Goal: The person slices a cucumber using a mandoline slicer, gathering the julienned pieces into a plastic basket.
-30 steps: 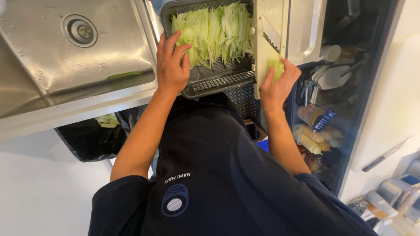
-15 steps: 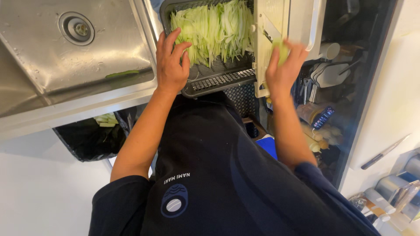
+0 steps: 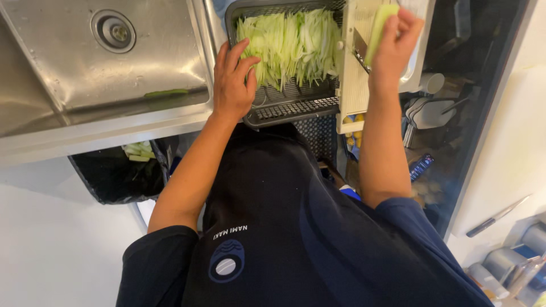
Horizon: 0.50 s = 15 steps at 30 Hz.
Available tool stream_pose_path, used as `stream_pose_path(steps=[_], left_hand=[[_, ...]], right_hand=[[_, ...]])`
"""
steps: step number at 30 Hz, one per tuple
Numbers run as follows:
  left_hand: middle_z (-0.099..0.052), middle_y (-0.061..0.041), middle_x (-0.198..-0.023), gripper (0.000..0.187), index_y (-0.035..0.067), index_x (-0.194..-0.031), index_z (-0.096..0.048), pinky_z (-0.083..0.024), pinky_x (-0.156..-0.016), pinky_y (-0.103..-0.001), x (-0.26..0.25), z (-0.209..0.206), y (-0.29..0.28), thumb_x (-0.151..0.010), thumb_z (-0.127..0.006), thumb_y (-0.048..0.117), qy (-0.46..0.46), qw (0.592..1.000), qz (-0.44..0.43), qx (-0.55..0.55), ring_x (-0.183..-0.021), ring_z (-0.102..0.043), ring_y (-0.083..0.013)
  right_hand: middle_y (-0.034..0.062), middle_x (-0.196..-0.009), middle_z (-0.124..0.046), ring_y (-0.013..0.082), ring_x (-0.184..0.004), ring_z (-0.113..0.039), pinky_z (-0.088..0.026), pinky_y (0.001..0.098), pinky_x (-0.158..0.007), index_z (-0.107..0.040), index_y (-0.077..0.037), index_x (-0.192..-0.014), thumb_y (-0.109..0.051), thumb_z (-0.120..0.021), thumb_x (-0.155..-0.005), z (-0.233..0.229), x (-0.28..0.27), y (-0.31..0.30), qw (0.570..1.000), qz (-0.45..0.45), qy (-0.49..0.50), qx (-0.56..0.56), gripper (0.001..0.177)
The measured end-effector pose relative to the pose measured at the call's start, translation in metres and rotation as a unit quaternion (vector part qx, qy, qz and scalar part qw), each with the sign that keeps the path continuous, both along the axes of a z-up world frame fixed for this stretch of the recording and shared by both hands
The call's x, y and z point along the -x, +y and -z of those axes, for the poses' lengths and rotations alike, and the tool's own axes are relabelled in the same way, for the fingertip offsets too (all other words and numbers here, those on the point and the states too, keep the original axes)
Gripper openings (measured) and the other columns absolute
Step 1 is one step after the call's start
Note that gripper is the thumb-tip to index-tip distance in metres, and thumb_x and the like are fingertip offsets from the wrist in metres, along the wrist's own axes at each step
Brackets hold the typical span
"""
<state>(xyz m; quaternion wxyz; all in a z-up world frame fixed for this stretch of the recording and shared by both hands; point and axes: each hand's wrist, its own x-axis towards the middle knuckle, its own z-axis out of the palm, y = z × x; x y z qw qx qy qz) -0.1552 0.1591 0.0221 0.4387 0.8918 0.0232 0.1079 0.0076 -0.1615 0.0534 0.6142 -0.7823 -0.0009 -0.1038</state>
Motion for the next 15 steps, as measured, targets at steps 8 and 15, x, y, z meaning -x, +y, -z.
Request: stream_pose_path(steps=[8, 15], left_hand=[[-0.052, -0.01, -0.152, 0.02, 0.01, -0.116, -0.073, -0.033, -0.123, -0.054, 0.002, 0.001, 0.001, -0.1, -0.064, 0.006, 0.001, 1.0, 0.01, 0.026, -0.145, -0.04, -0.0453], [-0.053, -0.011, -0.151, 0.019, 0.01, -0.115, -0.073, -0.033, -0.122, -0.054, 0.005, -0.003, 0.001, -0.099, -0.064, 0.006, 0.0, 1.0, 0.009, 0.018, -0.143, -0.041, -0.0457]], right_hand=[[0.0097, -0.107, -0.064, 0.0169, -0.09, -0.064, -0.055, 0.0312, -0.077, -0.057, -0.009, -0.116, -0.023, -0.064, -0.103, -0.04, 0.094, -0.019, 0.95, 0.06, 0.166, -0.258, 0.02], [0.0206, -0.113, -0.053, 0.0366, -0.107, -0.056, -0.048, 0.0438, -0.094, -0.06, 0.0, -0.114, -0.005, -0.073, -0.097, -0.018, 0.157, 0.009, 0.906, 0.072, -0.088, 0.409, 0.022]])
